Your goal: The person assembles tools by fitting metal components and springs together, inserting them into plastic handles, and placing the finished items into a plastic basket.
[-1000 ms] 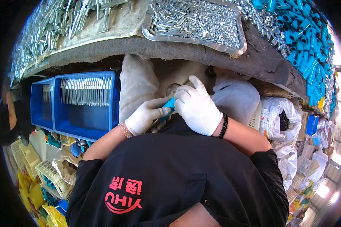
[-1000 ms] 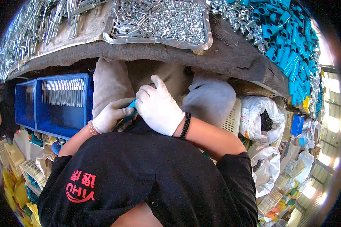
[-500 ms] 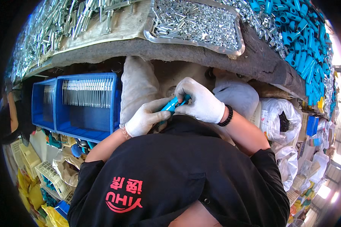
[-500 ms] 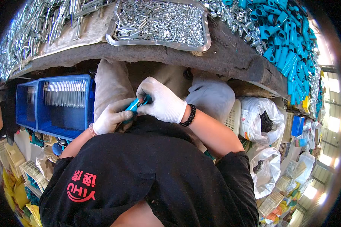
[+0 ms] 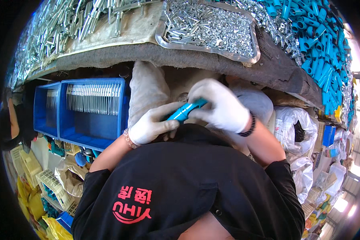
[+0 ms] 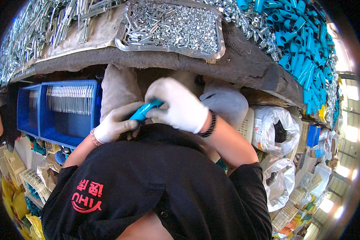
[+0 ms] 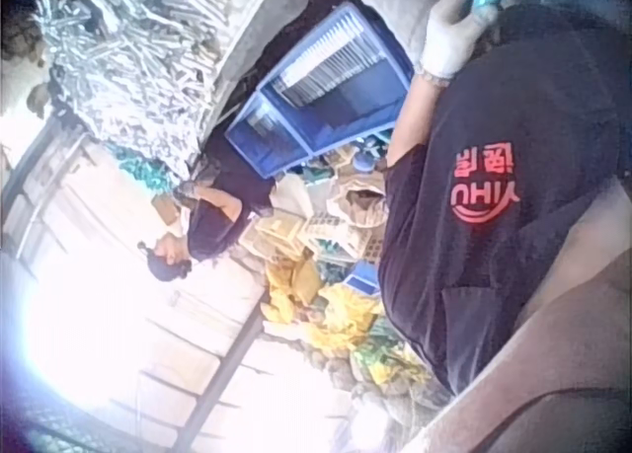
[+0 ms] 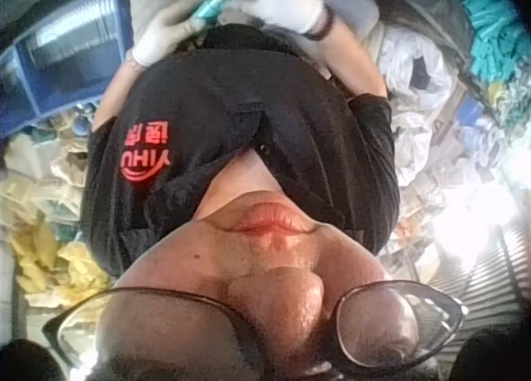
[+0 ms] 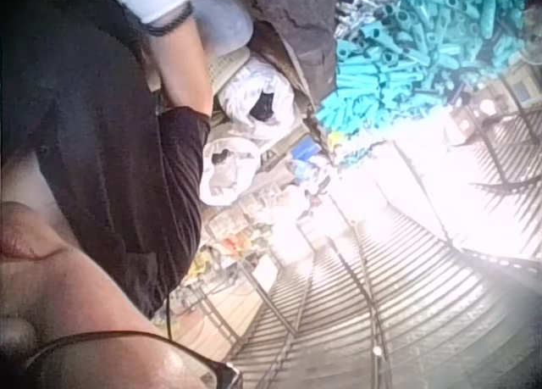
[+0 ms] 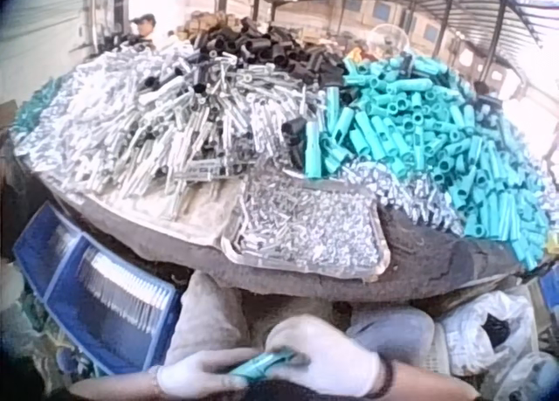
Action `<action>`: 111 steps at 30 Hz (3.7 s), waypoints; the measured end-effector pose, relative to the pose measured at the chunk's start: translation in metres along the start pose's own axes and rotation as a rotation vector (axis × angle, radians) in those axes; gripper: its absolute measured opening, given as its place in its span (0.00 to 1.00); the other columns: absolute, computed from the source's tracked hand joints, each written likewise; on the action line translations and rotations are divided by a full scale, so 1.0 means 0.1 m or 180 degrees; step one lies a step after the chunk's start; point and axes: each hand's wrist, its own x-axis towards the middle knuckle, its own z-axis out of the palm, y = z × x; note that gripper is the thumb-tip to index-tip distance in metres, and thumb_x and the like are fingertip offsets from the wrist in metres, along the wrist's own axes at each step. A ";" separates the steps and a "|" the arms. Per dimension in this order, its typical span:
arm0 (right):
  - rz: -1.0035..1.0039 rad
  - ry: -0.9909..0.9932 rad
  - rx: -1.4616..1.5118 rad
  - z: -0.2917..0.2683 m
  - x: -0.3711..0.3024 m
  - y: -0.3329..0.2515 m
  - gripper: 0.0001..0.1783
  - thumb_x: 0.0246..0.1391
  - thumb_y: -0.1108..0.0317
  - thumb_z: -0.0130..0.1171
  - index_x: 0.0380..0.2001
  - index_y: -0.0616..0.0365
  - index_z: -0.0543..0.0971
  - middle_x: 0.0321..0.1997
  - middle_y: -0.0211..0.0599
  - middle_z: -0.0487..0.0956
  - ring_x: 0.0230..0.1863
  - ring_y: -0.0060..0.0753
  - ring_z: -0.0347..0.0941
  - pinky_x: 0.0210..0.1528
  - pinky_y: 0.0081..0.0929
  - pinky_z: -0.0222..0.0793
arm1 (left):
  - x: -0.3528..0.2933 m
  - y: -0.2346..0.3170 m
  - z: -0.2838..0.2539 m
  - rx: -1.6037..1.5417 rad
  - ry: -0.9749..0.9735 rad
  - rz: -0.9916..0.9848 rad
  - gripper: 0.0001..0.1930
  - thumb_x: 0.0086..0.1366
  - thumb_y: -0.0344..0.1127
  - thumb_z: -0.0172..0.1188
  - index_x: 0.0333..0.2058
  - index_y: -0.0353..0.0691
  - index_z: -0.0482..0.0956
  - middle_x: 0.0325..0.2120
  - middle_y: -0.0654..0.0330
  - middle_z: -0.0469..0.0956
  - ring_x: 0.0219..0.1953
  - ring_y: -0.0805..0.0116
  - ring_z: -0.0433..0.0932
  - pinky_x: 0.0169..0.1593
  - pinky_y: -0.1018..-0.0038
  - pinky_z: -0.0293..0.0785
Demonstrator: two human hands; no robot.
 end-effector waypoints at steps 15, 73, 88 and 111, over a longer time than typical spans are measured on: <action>0.0658 0.0539 -0.2794 -0.97 0.49 0.64 0.08 0.55 0.64 0.60 0.36 0.54 0.83 0.40 0.39 0.82 0.44 0.47 0.76 0.51 0.37 0.70 | 0.16 0.34 0.21 -0.0318 0.0432 0.0758 0.42 0.65 0.56 0.62 0.67 0.34 0.58 0.35 0.60 0.72 0.28 0.72 0.70 0.31 0.77 0.70; 0.2099 0.1308 0.2067 0.18 0.11 -0.13 0.16 0.53 0.62 0.71 0.27 0.60 0.75 0.23 0.27 0.76 0.26 0.19 0.72 0.31 0.21 0.70 | 0.31 0.34 0.29 0.0967 0.1569 0.2034 0.24 0.70 0.36 0.59 0.61 0.34 0.68 0.41 0.61 0.74 0.34 0.78 0.74 0.37 0.81 0.72; -0.0453 0.0403 -0.2768 -0.98 0.59 0.67 0.06 0.56 0.65 0.60 0.36 0.49 0.80 0.36 0.37 0.79 0.41 0.46 0.74 0.47 0.39 0.71 | 0.15 0.35 0.17 -0.0833 0.1264 0.0727 0.28 0.72 0.54 0.52 0.57 0.35 0.69 0.34 0.60 0.76 0.25 0.74 0.73 0.24 0.80 0.67; 0.1056 0.1303 0.2010 0.08 0.32 -0.22 0.12 0.49 0.76 0.70 0.38 0.63 0.80 0.37 0.31 0.82 0.41 0.21 0.77 0.49 0.22 0.73 | 0.39 0.42 0.08 -0.2596 -0.0480 0.0458 0.29 0.73 0.63 0.38 0.49 0.43 0.73 0.20 0.57 0.70 0.15 0.69 0.66 0.18 0.74 0.63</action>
